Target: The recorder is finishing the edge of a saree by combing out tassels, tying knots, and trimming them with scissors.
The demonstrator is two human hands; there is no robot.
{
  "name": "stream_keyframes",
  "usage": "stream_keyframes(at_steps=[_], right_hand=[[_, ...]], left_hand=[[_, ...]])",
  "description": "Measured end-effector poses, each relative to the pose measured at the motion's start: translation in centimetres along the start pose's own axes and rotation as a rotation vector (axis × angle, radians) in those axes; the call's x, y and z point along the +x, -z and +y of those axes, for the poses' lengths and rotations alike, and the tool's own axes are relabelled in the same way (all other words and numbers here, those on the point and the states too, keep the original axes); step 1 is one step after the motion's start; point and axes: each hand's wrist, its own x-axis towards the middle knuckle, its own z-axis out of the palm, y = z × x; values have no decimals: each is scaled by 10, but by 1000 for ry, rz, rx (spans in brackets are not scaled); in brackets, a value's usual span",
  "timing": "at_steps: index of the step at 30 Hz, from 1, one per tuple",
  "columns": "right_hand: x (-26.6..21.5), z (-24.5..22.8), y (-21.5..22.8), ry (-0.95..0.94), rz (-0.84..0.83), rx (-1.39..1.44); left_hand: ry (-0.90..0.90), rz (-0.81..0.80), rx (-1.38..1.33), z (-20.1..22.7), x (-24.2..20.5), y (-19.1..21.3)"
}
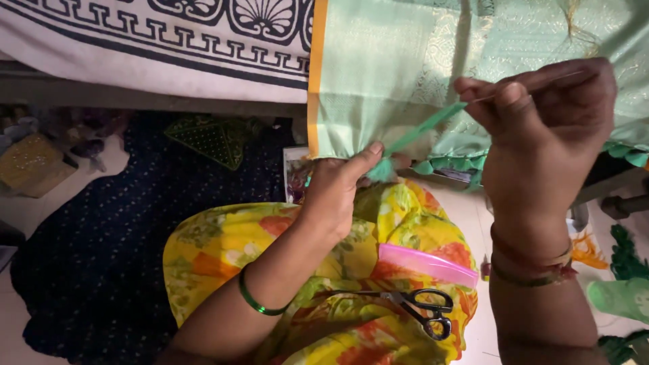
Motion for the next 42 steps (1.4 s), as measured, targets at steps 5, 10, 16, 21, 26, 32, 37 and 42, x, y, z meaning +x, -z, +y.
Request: stream_keyframes(at_steps=[5, 10, 16, 21, 26, 32, 37, 42], right_hand=[[-1, -4, 2, -47, -3, -73], [-11, -30, -8, -92, 13, -123], [-116, 16, 26, -330, -192, 123], [-154, 76, -2, -313, -260, -200], [-103, 114, -2, -388, -133, -54], [-64, 119, -21, -780, 6, 414], [-93, 125, -21, -712, 172, 138], [-109, 105, 5, -143, -128, -623]], left_hand=[[-52, -59, 9, -8, -6, 8], [-405, -162, 838, 1, -17, 28], [-1079, -141, 1379, 19, -18, 22], [-46, -156, 501, -16, -11, 30], [-70, -57, 434, -24, -12, 25], [-230, 72, 556, -28, -12, 31], [-486, -28, 897, 9, -7, 29], [34, -121, 445, 28, 2, 17]])
